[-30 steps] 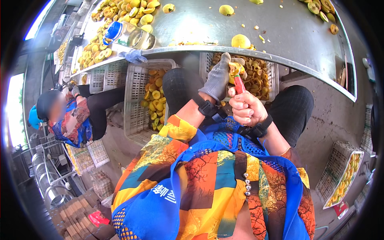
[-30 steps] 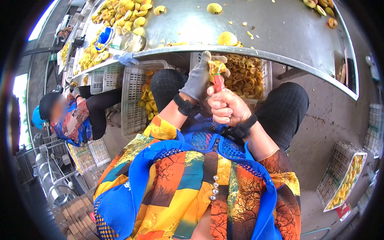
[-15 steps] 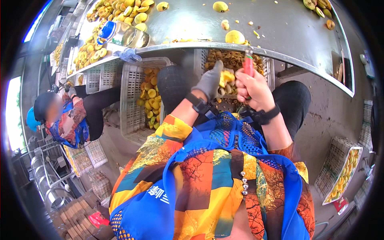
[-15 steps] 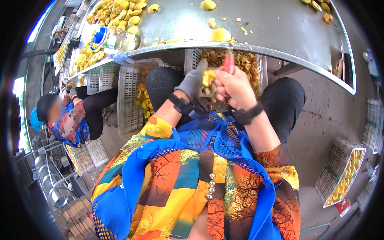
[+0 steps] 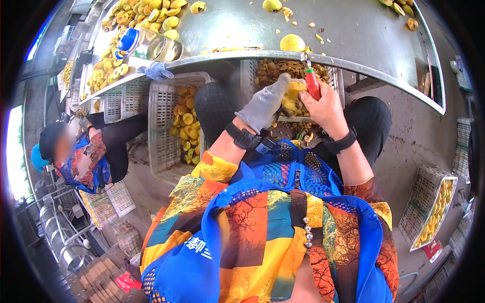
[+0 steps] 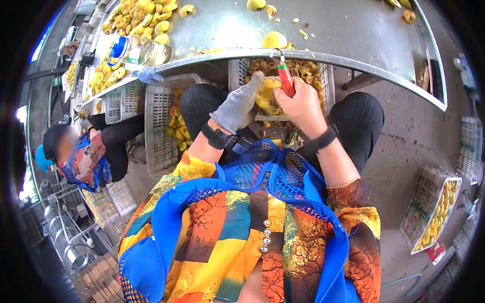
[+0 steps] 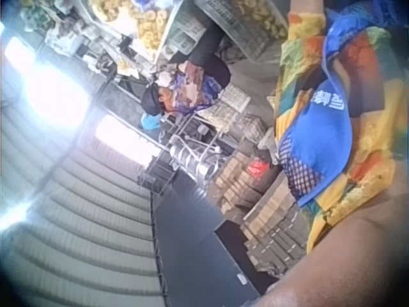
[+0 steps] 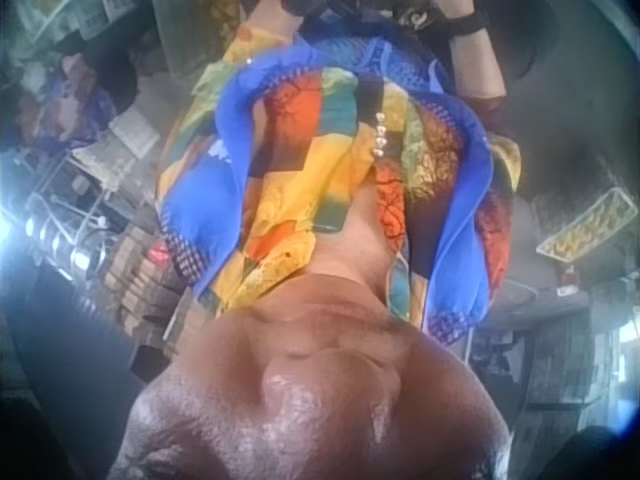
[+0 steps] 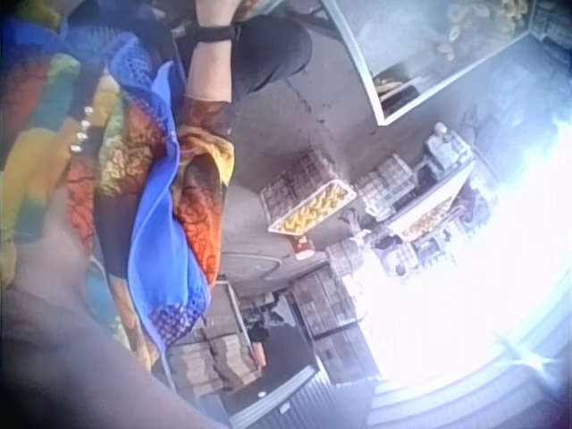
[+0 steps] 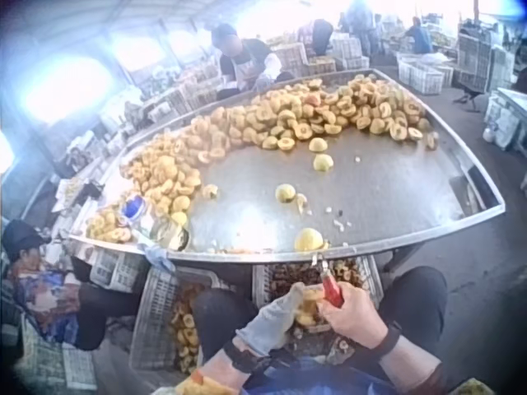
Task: Using a manual coring tool to remove the center and pit from halved yellow fruit on a metal processing table.
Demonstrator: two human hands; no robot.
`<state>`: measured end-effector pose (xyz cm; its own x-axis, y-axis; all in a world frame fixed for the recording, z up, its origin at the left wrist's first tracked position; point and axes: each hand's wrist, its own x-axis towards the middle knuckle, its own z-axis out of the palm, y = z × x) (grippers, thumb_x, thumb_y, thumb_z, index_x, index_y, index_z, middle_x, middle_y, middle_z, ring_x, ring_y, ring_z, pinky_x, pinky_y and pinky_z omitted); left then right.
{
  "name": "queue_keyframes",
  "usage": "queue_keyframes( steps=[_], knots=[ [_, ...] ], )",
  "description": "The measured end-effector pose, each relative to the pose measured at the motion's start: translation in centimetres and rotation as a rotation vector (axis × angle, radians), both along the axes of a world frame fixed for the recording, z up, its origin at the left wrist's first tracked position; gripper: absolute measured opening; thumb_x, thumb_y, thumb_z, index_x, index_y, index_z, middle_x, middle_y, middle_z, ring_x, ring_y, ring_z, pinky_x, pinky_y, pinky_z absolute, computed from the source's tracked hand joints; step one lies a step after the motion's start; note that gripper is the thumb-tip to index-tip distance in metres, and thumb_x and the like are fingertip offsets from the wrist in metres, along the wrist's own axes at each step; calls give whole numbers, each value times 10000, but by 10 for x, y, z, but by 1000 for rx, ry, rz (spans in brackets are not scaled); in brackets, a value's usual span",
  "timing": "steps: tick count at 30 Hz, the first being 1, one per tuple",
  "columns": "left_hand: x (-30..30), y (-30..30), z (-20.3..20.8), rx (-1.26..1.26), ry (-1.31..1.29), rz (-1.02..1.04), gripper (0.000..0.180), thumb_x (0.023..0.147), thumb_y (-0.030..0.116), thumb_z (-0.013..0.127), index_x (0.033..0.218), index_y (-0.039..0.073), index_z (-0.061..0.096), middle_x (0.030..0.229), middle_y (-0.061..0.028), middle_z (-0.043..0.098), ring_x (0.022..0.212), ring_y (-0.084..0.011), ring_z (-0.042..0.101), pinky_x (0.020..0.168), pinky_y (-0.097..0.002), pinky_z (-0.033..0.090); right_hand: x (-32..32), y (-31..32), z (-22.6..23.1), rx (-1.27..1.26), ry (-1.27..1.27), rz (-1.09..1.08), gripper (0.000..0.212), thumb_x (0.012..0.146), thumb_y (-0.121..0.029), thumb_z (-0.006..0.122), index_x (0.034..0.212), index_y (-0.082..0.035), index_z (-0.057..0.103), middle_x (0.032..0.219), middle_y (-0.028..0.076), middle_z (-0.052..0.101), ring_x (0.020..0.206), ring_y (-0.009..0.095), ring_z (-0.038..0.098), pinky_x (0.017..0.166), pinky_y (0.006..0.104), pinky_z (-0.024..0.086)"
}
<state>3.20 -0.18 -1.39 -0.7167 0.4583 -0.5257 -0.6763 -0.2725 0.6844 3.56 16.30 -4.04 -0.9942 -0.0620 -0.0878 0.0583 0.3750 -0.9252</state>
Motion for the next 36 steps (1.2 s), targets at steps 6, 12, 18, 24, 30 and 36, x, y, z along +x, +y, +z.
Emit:
queue_keyframes(
  steps=[6,12,18,24,30,36],
  knots=[
    [5,-25,-25,-385,672,-287,337,941,200,425,1241,53,469,1046,-38,578,873,-109,583,705,-255,496,-2,-4,21,7,-46,105,303,771,-251,660,858,19,552,652,145,577,599,205,567,567,339,438],
    [8,-25,-13,210,36,213,354,934,245,427,1244,81,475,926,-24,596,782,-108,585,620,-232,494,9,16,44,137,42,332,241,779,-214,648,916,-38,557,614,153,557,552,270,573,535,346,439],
    [7,-22,-8,115,126,165,399,908,278,462,1238,53,480,880,-26,588,680,-98,577,501,-209,466,15,19,40,248,136,472,188,765,-182,625,883,-60,546,629,167,566,605,344,581,537,410,451],
    [7,-19,-6,-3,191,155,406,907,281,469,1237,44,484,868,-38,590,651,-94,570,477,-203,464,12,22,29,379,209,508,179,764,-156,612,890,-60,526,620,174,539,599,365,559,521,411,426],
    [8,-22,-8,-22,129,127,380,909,257,464,1226,51,497,877,-46,602,627,-104,569,452,-186,446,10,32,25,632,366,552,159,747,-115,571,876,-67,491,628,132,569,601,310,591,515,420,454],
    [12,-15,-10,27,-105,195,303,927,235,420,1161,77,529,859,-44,610,565,-75,539,407,-151,405,7,40,35,1135,627,547,253,790,-107,495,1041,-77,515,648,63,539,525,205,574,442,313,446]
  ],
)
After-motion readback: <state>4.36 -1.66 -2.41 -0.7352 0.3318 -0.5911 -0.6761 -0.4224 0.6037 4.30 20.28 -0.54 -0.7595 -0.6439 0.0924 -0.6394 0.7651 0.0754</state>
